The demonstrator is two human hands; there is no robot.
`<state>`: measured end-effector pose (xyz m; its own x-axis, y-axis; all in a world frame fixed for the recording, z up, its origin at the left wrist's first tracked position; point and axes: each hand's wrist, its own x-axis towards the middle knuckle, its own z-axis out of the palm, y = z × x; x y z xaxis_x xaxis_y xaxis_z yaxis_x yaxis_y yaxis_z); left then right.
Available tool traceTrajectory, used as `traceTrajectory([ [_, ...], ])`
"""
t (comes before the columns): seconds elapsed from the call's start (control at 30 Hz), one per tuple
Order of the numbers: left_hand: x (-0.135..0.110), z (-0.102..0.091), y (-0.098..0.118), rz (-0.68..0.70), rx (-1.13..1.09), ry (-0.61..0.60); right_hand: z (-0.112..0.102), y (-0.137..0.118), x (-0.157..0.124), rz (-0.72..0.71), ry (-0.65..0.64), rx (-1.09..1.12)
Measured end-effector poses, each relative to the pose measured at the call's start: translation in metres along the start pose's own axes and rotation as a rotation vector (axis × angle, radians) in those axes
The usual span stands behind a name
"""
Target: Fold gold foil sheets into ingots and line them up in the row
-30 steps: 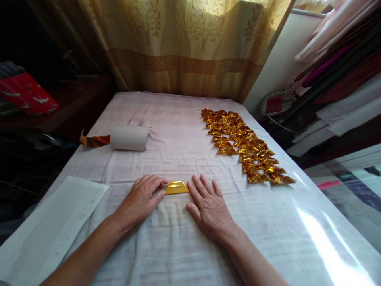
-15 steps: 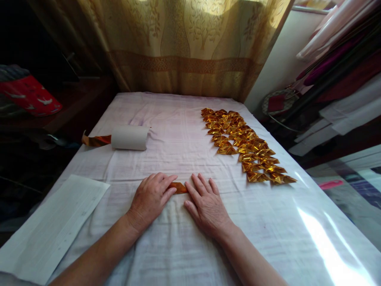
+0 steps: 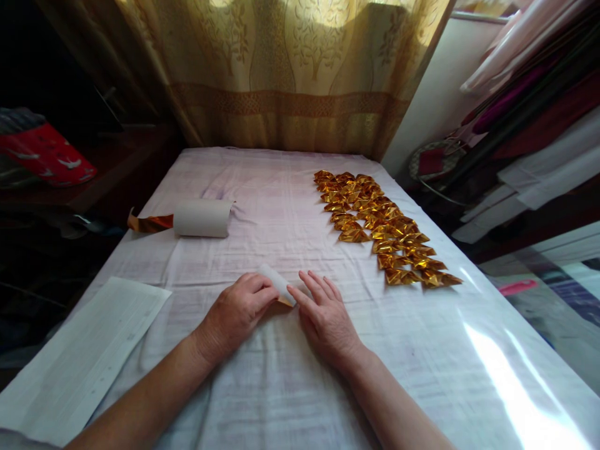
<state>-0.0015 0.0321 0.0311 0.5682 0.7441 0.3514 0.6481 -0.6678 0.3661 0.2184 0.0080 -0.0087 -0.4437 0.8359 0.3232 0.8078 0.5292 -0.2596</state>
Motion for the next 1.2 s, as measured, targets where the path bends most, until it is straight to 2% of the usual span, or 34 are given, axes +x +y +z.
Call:
traceTrajectory([
  [0.13, 0.003, -0.003, -0.008, 0.097, -0.151, -0.012, 0.002, 0.005, 0.002, -0.039, 0.091, 0.006],
  [0.3, 0.005, -0.006, -0.018, 0.166, -0.182, -0.078, 0.001, 0.008, 0.005, -0.114, 0.184, 0.028],
  [0.47, 0.006, -0.004, -0.025, 0.197, -0.167, -0.133, 0.0, 0.004, 0.006, -0.145, 0.155, 0.012],
  [0.57, 0.006, 0.001, -0.028, 0.175, -0.153, -0.124, 0.0, -0.001, 0.007, -0.16, 0.12, 0.009],
  [0.73, -0.005, 0.006, -0.018, 0.083, -0.006, -0.019, 0.0, -0.008, 0.007, -0.203, 0.098, 0.044],
  [0.83, -0.016, 0.009, -0.005, -0.015, 0.033, -0.058, -0.002, -0.01, 0.007, -0.211, 0.04, 0.113],
  [1.07, -0.028, 0.018, 0.01, -0.122, -0.023, 0.023, -0.009, -0.004, 0.018, -0.152, -0.049, 0.314],
  [1.2, -0.025, 0.017, 0.009, -0.125, -0.047, 0.014, -0.003, -0.004, 0.024, -0.053, -0.018, 0.348],
])
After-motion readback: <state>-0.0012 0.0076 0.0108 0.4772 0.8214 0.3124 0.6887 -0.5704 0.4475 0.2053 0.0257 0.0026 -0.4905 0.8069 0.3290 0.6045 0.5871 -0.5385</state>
